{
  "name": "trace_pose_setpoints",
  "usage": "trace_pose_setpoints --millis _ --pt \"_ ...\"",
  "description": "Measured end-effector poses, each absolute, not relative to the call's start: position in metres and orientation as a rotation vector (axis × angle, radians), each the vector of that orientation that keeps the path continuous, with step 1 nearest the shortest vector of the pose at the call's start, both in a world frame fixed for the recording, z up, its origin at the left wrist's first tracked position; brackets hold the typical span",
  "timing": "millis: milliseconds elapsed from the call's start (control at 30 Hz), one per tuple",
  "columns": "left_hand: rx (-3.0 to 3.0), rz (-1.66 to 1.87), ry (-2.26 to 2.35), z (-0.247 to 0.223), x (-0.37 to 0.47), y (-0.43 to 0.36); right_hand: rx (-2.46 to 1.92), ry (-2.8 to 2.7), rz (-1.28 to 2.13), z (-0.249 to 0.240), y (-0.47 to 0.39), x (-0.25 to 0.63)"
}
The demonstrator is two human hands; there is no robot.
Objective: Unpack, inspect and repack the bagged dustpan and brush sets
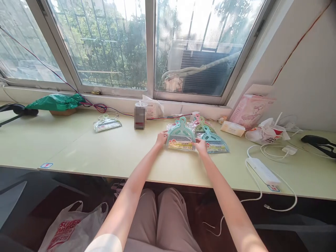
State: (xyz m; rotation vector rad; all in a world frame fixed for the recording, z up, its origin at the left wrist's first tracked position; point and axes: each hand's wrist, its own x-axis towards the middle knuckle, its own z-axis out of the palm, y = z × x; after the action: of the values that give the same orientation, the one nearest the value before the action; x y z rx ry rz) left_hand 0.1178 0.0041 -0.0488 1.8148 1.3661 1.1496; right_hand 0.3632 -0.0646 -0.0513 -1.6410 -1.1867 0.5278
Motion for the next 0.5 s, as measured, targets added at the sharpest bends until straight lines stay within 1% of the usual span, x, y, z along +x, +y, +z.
trace_pose_setpoints --millis 67,200,300,400,433,500 --pt "1.768 1.186 1.404 -0.050 0.121 0.005 -1.739 -1.176 0.471 -0.054 -0.061 0.354" --pt "1.730 1.221 1.569 -0.053 0.135 0.000 -1.801 -1.225 0.227 -0.055 -0.055 0.345" --pt "1.755 1.122 1.656 -0.050 0.143 -0.006 -1.880 -1.222 0.154 -0.054 -0.050 0.343" --pt "1.799 1.029 1.667 -0.044 0.130 -0.008 -1.969 -1.247 0.086 -0.055 -0.048 0.338" --pt "1.815 1.070 1.679 -0.040 0.117 -0.006 -1.989 -1.266 0.044 -0.056 -0.049 0.336" --pt "1.817 1.289 1.741 -0.032 0.075 -0.001 -2.008 -1.319 -0.062 -0.058 -0.052 0.333"
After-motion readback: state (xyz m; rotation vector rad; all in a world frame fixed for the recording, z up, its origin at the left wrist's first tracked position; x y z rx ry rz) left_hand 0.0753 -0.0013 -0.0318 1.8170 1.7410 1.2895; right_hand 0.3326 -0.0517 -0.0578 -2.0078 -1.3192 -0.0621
